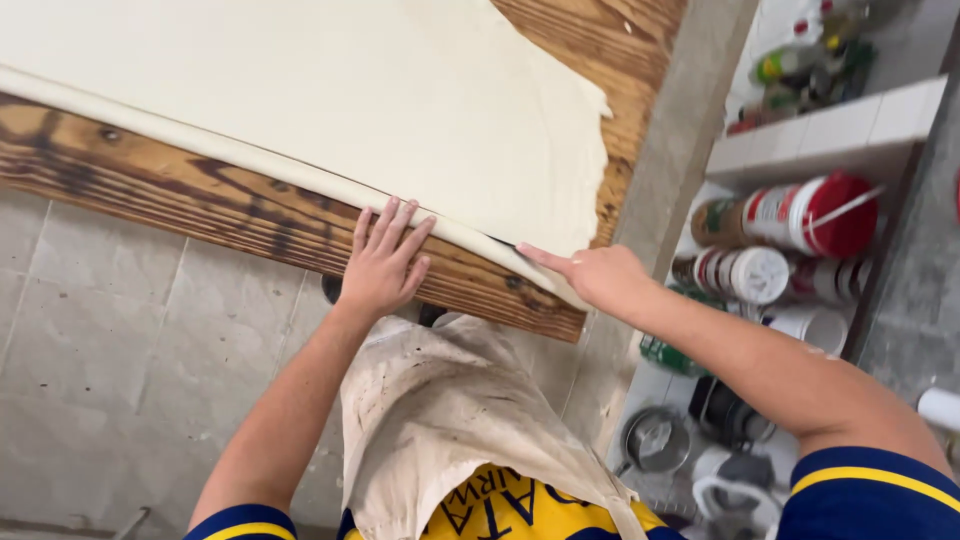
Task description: Cutting and shaping dough into small bread rolls on a wooden table
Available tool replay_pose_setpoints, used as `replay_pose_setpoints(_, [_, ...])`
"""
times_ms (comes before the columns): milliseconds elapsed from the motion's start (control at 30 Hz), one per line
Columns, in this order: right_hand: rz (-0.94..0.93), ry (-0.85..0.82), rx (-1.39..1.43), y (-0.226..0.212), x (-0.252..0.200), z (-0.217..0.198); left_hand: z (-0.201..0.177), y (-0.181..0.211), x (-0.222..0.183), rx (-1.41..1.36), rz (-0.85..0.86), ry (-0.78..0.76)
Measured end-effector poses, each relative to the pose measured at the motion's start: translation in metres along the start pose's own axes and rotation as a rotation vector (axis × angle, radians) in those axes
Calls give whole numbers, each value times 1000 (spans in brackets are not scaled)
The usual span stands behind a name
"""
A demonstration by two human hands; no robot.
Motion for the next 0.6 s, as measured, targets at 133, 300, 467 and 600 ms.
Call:
replay_pose_setpoints(133, [25, 83, -56, 39, -48, 56, 20, 47, -1, -54, 25, -37])
replay_pose_setpoints(300, [92, 147, -13, 76, -100, 121, 42, 106, 1, -148, 157, -107])
replay_pose_setpoints(467, [214, 37, -71, 91, -175, 156, 58, 175, -4, -292, 396, -170])
replay_pose_setpoints(600, [518, -56, 187, 62, -221, 181, 80, 200, -5, -173, 463, -227])
Point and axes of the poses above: each hand's wrist, its own x-axis towards the middle knuckle, its own z-axis out of the palm, y = z × x, the point moved 9 cm from there along x, towards the middle knuckle, and after that the axes turned 12 degrees about y, right-handed, at the moved point
